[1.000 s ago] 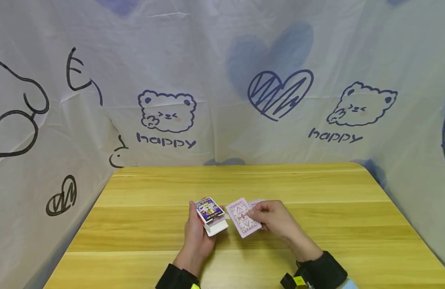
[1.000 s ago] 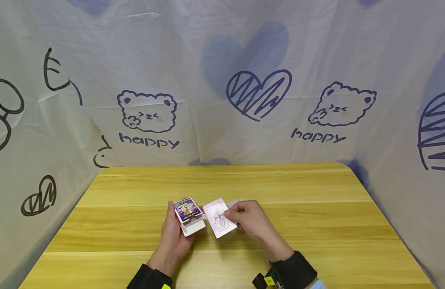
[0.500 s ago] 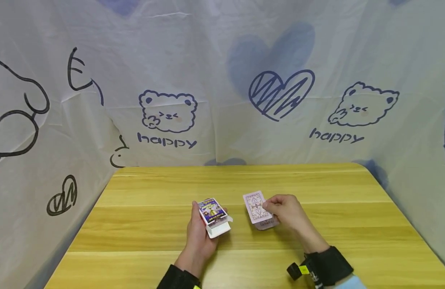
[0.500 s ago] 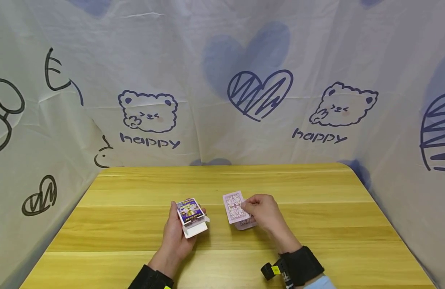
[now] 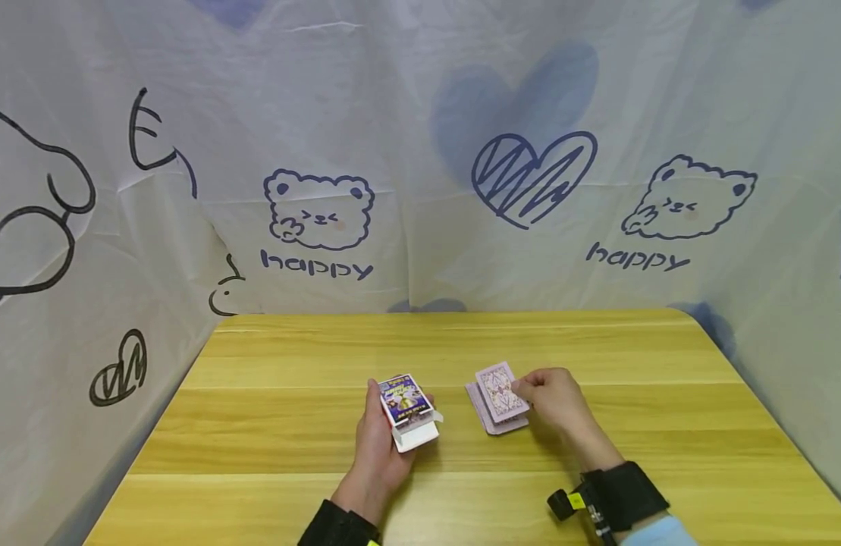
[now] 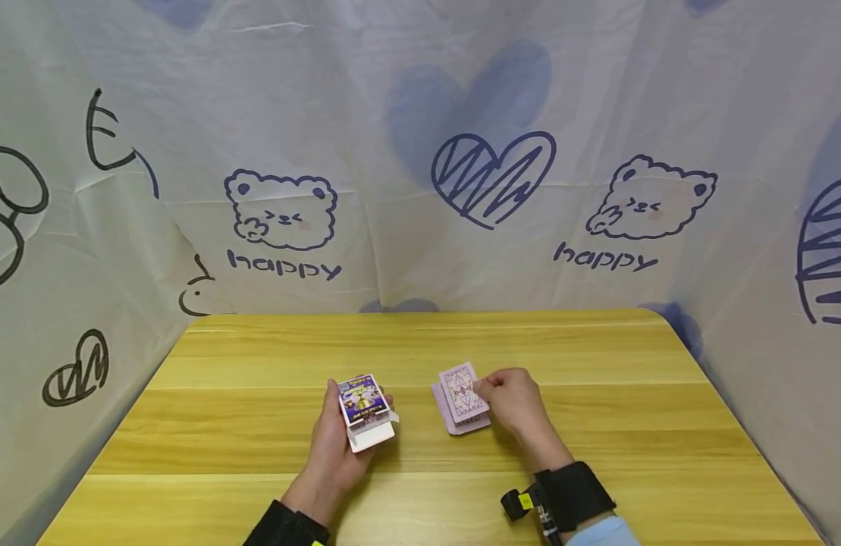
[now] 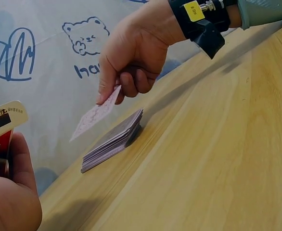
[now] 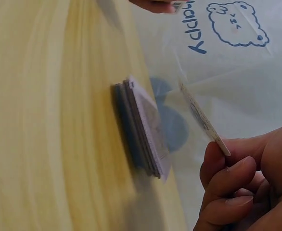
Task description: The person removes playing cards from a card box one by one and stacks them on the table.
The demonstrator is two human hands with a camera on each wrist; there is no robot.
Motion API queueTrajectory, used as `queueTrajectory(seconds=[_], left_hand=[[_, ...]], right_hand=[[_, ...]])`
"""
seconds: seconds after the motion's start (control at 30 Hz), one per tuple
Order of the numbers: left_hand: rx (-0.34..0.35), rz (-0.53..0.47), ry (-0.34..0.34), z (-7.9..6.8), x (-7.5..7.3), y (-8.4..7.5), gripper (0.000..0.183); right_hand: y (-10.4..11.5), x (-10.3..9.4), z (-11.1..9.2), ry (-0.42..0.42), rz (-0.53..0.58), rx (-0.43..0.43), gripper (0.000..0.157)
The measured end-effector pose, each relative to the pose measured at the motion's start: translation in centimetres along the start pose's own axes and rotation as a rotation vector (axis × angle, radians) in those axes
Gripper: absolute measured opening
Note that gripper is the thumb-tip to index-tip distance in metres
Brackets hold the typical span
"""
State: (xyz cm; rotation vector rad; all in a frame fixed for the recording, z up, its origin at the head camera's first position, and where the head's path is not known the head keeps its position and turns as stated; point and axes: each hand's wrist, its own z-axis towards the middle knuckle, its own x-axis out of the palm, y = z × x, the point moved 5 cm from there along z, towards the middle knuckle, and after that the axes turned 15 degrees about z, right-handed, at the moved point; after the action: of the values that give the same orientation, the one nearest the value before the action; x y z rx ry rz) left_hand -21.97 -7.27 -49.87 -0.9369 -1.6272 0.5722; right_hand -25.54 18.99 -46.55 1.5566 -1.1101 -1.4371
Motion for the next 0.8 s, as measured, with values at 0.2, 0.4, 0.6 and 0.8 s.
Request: queueTrajectory(seconds=[0.2,0.4,0.6,0.8], left_hand=[[-0.006,0.017,0.002,-0.1,0.0,0.1,0.078],[-0.011,0.030,0.005,-0.1,0.1,0.1,0.072],[-0.016,0.033,0.004,-0.1,0.1,0.1,0.074],[-0.012,0.036,0.007,-0.1,0.1,-0.1,0.073]], right_hand=[[-0.7,0.5,0.1,0.002,0.006,0.022,0.021],[-1.1,1.1,0.1,-0.018,-0.061,0.024,0.022],[-1.2,1.4,0.0,-0.043,-0.173,-0.001,0.023],[-1.4,1.7,0.1,-0.048,-0.239,-0.036,0.023]])
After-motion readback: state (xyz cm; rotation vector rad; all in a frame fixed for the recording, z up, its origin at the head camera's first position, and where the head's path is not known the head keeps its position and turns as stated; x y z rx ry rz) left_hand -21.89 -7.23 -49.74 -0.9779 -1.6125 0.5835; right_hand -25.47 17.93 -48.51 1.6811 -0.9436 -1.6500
